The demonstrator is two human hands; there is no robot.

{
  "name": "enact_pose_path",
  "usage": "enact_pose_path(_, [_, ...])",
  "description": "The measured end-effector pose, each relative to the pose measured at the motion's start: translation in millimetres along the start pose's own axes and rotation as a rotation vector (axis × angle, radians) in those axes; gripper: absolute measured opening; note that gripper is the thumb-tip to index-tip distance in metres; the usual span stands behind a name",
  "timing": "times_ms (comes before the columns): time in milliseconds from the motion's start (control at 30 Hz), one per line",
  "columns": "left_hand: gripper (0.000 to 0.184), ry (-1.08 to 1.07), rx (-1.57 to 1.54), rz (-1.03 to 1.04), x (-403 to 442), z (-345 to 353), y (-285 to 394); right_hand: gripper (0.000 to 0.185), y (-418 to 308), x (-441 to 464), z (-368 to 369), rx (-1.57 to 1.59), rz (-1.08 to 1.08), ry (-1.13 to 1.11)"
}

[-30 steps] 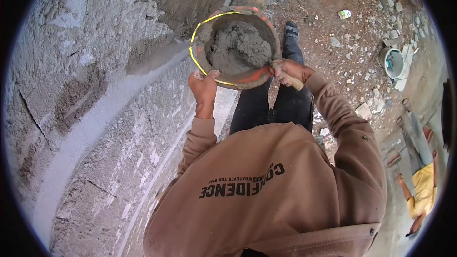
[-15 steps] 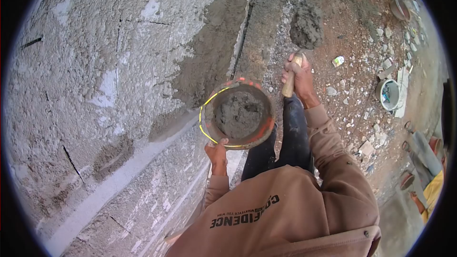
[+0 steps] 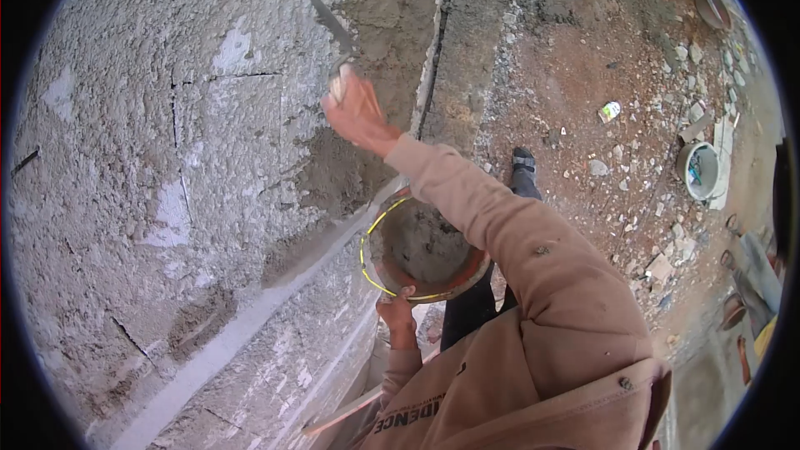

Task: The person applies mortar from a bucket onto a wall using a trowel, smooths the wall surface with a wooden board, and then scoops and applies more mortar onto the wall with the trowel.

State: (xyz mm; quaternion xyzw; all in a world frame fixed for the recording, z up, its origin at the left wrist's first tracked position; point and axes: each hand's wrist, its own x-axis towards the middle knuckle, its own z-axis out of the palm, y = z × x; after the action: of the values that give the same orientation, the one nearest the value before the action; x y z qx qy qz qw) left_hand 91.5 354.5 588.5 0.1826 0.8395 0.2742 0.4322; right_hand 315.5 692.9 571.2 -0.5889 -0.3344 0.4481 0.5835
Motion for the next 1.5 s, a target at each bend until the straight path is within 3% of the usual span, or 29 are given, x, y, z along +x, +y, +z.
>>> enact_pose_path(100, [0.028,-0.054,0.01,0.033,3,-14,-1,0.03,-51,-90,-42,0.009,-0.027,-0.051])
enact_pose_path(200, [0.029,-0.126,0.007,0.099,-6,-20,13,0.021,-43,-150,-115,0.037,0.295,-0.393])
enact_pose_path(233, [0.031,-0.156,0.008,0.116,-11,-28,17,0.017,-55,-171,-148,-0.028,0.494,-0.625])
enact_pose_path(300, [0.033,-0.231,-0.003,0.184,-15,-29,28,0.02,-74,-198,-190,-0.285,0.622,-1.045])
enact_pose_path(400, [0.032,-0.298,0.064,0.273,-27,-31,46,0.021,-16,-237,-180,-0.771,0.481,-1.2])
enact_pose_path(500, [0.025,-0.3,0.057,0.421,-31,-14,61,0.027,116,-293,-145,-1.145,-0.091,-0.674])
enact_pose_path(567, [0.02,-0.276,0.178,0.403,-20,-4,66,0.027,102,-300,-161,-1.213,-0.292,-0.733])
enact_pose_path(633, [0.011,-0.282,0.259,0.44,-8,2,65,0.025,32,-269,-185,-1.178,-0.013,-0.967])
enact_pose_path(667, [0.025,-0.312,0.267,0.38,-26,12,85,0.023,32,-263,-194,-1.16,-0.04,-0.922])
enact_pose_path(700, [0.025,-0.322,0.288,0.375,-29,22,93,0.021,38,-254,-208,-1.156,-0.075,-0.868])
enact_pose_path(767, [0.024,-0.34,0.329,0.353,-35,42,101,0.017,100,-243,-233,-0.645,-0.337,-0.9])
enact_pose_path(833, [0.025,-0.363,0.301,0.366,-43,59,109,0.012,117,-231,-232,-0.214,0.102,-0.898])
enact_pose_path(900, [0.026,-0.352,0.291,0.392,-46,71,107,0.008,101,-221,-213,0.175,1.234,-0.791])
enact_pose_path(1067, [0.022,-0.358,0.204,0.389,-44,80,106,0.009,93,-219,-232,0.381,1.297,-0.789])
enact_pose_path(1267, [0.024,-0.331,0.044,0.335,-33,103,127,0.017,56,-213,-266,0.693,1.224,-0.701])
enact_pose_path(1400, [0.026,-0.304,0.052,0.231,-22,119,130,0.018,29,-181,-275,0.805,1.067,-0.563])
enact_pose_path(1500, [0.028,-0.22,0.077,0.202,-23,131,130,0.016,9,-137,-286,0.94,0.83,-0.435])
